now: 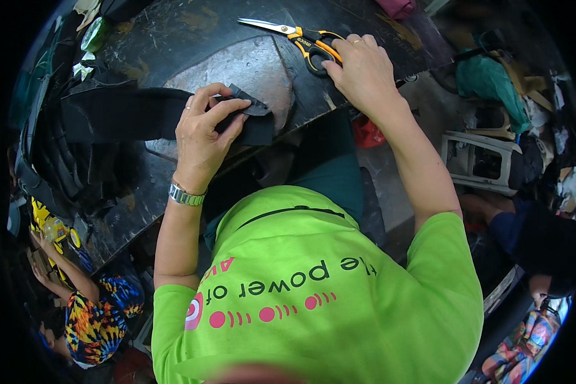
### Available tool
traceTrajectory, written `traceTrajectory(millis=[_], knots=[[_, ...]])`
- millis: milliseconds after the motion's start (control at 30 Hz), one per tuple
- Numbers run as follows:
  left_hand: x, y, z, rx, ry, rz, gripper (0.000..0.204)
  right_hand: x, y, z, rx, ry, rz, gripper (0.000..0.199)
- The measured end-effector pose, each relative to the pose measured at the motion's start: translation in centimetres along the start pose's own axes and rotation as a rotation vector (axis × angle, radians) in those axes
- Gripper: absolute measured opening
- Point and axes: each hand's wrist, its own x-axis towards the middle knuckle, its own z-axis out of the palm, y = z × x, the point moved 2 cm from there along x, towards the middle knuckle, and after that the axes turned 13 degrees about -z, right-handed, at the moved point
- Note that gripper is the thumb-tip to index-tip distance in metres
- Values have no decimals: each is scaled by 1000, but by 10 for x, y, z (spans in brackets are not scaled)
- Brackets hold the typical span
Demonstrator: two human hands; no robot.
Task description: The person uses shears to cut a long strip of black fabric on a workbench. They repeatedly trim the strip, fold it, and cut along marked lines, producing multiple smaller pieces that remain on the table.
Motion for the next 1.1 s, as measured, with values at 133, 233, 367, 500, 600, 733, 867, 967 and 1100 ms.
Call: traceTrajectory(millis=[133, 233, 367, 500, 600, 733, 867, 967, 1100], knots=[[-2, -2, 2, 14, 33, 45, 20, 23, 4, 10, -71, 86, -60, 25], [-3, -3, 2, -25, 51, 29, 27, 32, 14, 6, -36, 25, -69, 24], [-3, -5, 1, -67, 80, -5, 24, 6, 27, -20, 866, -154, 58, 25], [-4, -6, 2, -77, 55, -44, 23, -37, 16, -24, 1345, -95, 209, 37], [-4, -6, 3, -76, 42, -31, 21, -66, 7, -22, 1547, -183, 311, 44], [-4, -6, -2, -75, 33, 14, 19, -100, -15, -10, 1889, -336, 344, 52], [-10, -4, -6, -63, 37, -10, 20, -136, -32, 11, 2230, -632, 435, 85], [-18, 2, -3, -23, 56, -31, 19, -147, -35, 32, 2280, -844, 403, 87], [-21, 5, 1, 13, 110, -40, 19, -139, -34, 44, 2302, -899, 422, 83]])
